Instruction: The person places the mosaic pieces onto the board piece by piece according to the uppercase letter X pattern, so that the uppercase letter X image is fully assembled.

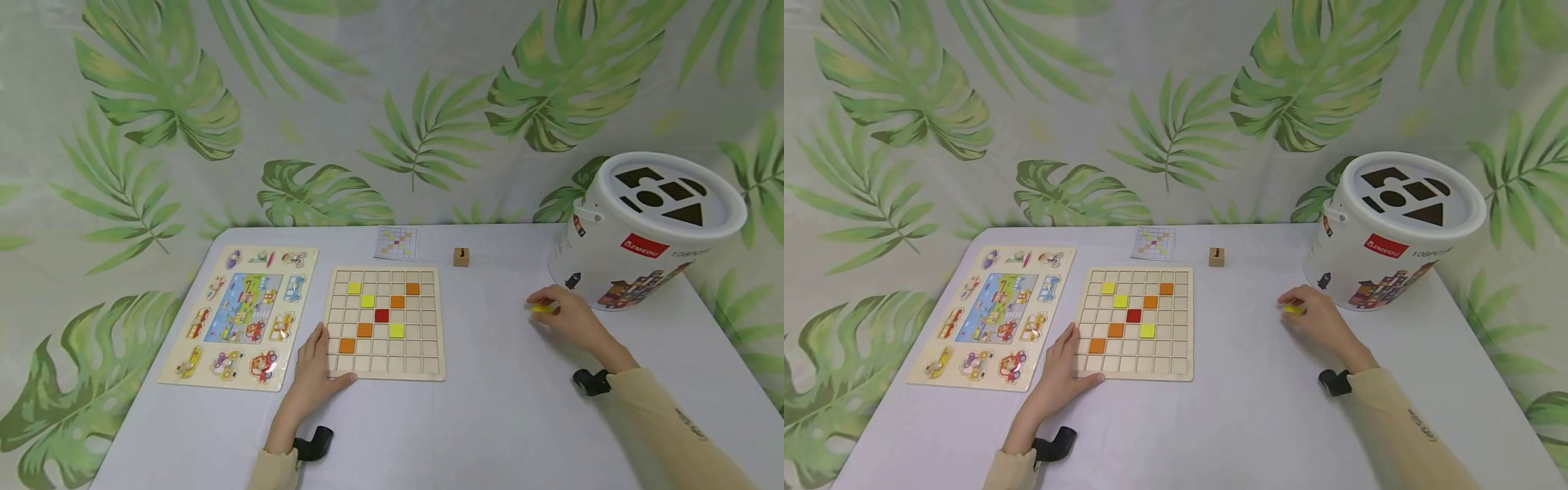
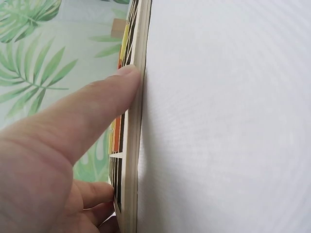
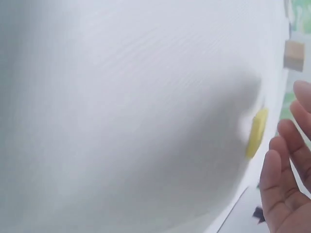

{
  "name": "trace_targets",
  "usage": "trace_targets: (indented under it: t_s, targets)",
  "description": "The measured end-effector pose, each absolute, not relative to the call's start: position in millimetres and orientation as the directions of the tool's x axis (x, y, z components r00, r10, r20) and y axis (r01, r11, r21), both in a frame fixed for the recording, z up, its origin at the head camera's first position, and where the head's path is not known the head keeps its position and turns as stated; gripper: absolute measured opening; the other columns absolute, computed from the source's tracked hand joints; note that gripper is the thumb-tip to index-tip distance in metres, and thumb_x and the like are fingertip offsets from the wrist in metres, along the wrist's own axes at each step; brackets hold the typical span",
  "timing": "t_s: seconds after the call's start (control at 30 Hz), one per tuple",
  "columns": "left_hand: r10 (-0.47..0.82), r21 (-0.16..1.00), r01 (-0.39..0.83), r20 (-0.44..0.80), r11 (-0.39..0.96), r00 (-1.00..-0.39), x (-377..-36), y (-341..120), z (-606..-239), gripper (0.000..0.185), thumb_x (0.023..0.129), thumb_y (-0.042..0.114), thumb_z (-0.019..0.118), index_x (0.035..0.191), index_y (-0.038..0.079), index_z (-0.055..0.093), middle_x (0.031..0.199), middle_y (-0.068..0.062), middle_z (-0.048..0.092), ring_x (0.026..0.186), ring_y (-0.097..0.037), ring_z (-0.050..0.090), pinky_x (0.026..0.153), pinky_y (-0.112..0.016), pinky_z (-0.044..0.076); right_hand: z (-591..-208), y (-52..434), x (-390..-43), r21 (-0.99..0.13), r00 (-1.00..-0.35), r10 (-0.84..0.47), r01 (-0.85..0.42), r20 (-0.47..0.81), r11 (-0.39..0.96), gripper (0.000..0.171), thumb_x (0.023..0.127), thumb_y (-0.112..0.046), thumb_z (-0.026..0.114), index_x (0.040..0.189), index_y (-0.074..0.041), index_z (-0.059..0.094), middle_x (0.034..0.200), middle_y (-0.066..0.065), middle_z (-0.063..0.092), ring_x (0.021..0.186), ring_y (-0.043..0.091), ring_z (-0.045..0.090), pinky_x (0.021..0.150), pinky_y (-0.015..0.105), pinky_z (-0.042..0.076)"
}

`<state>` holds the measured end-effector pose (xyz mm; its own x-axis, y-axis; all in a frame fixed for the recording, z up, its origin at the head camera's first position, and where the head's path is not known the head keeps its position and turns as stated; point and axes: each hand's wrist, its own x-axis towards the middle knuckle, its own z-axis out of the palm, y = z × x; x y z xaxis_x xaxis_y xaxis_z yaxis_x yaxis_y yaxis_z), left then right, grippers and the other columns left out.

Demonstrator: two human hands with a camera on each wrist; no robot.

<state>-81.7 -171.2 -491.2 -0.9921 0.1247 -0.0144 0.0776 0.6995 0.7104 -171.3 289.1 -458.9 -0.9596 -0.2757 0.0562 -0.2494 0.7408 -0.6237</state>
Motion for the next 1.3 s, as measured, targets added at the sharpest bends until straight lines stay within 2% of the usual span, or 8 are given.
trace_targets:
  t_s: [0.17,0.4,0.73,1.0,1.3]
  targets:
    - [0.122,0.707,0.077,-0.013,0.703,-0.992,-81.9,-171.6,-491.6,0.101,0.078,0.021,0.08,0.146,-0.014,0.014,0.155,-0.025,0.007,0.139,-0.043,0.007,0.108,-0.058,0.014,-462.8,298.6,-168.9,-0.592,-0.967,-0.252,-0.225,0.039,0.774,0.024,0.083,0.0,0.071,0.106,0.005,0.065,0.105,0.019,0.059,0.096,0.035,0.055,0.082,0.05,0.048]
    - [0.125,0.713,0.079,-0.012,0.697,-0.992,-81.7,-171.6,-492.6,0.101,0.078,0.021,0.079,0.146,-0.014,0.014,0.155,-0.025,0.006,0.138,-0.043,0.007,0.108,-0.059,0.014,-468.5,295.4,-174.8,-0.566,-0.963,-0.26,-0.249,0.063,0.786,0.02,0.081,0.005,0.071,0.1,0.005,0.064,0.102,0.02,0.057,0.091,0.035,0.055,0.08,0.05,0.047]
    - [0.121,0.711,0.077,-0.012,0.699,-0.993,-81.3,-171.5,-492.2,0.101,0.078,0.022,0.08,0.146,-0.014,0.015,0.155,-0.024,0.006,0.139,-0.043,0.007,0.108,-0.059,0.014,-463.7,257.5,-176.1,-0.644,-0.956,-0.287,-0.255,0.058,0.721,0.024,0.079,0.007,0.069,0.102,0.003,0.064,0.102,0.016,0.059,0.094,0.034,0.057,0.082,0.047,0.049]
    - [0.121,0.721,0.072,-0.016,0.689,-0.993,-81.4,-171.2,-491.0,0.101,0.078,0.022,0.08,0.146,-0.013,0.015,0.155,-0.024,0.006,0.138,-0.043,0.007,0.108,-0.059,0.015,-458.2,186.5,-165.6,-0.676,-0.885,-0.457,-0.391,0.089,0.625,0.025,0.075,0.007,0.073,0.098,-0.002,0.066,0.099,0.005,0.061,0.09,0.023,0.058,0.078,0.038,0.051]
    - [0.126,0.72,0.079,-0.011,0.689,-0.992,-81.0,-172.5,-491.7,0.101,0.078,0.023,0.08,0.146,-0.013,0.015,0.155,-0.024,0.007,0.138,-0.043,0.008,0.108,-0.059,0.015,-457.3,125.3,-150.3,-0.73,-0.775,-0.631,-0.453,0.038,0.512,0.022,0.079,0.003,0.069,0.098,-0.007,0.066,0.1,-0.001,0.059,0.086,0.017,0.054,0.074,0.027,0.048]
